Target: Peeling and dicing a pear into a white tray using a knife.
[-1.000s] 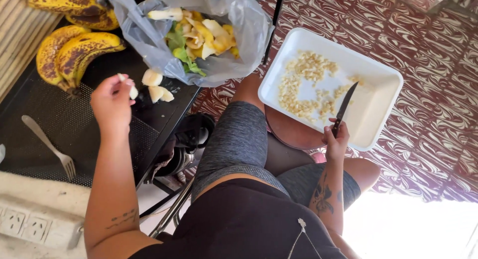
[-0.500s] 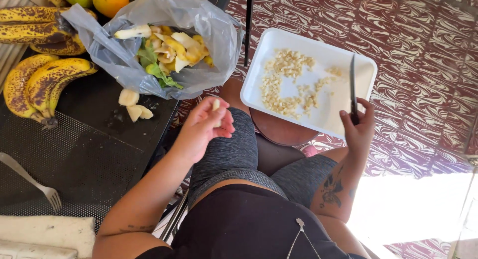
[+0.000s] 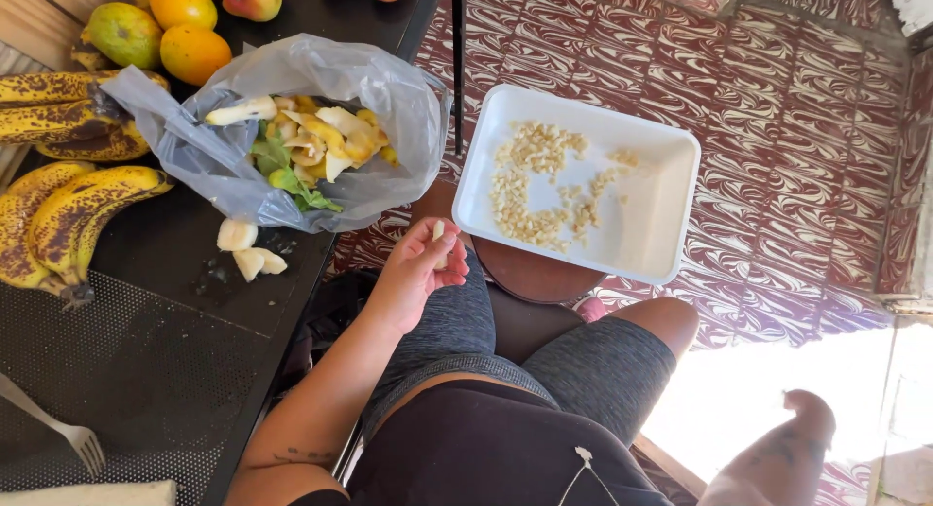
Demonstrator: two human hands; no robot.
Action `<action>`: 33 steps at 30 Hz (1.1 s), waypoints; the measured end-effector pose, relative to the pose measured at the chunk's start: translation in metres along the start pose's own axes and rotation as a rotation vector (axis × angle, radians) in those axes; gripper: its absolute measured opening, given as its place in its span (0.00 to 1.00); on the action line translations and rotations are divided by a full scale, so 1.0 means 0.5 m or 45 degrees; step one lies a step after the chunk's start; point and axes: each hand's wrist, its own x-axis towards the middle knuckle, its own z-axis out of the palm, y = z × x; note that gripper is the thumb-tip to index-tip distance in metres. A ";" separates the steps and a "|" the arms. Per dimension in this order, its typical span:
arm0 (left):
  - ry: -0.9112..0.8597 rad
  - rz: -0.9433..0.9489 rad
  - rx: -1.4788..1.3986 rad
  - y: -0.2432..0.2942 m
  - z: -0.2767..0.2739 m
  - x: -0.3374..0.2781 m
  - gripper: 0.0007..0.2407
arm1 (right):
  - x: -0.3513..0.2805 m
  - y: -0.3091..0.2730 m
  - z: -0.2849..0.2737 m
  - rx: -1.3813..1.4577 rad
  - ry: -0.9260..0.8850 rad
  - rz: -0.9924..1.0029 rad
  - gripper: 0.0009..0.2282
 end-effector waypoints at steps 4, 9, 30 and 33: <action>-0.016 0.073 -0.066 -0.016 -0.018 0.030 0.10 | 0.032 0.026 0.014 -0.035 0.080 0.238 0.15; -0.044 0.035 -0.088 -0.008 0.006 0.053 0.11 | 0.061 0.114 0.093 -0.066 0.096 0.612 0.14; -0.098 0.208 -0.590 0.024 0.076 0.230 0.16 | -0.451 -0.861 -0.086 1.088 0.400 -1.211 0.10; -0.100 0.215 -0.600 0.007 0.072 0.247 0.19 | -0.485 -0.903 -0.053 0.794 0.483 -1.115 0.12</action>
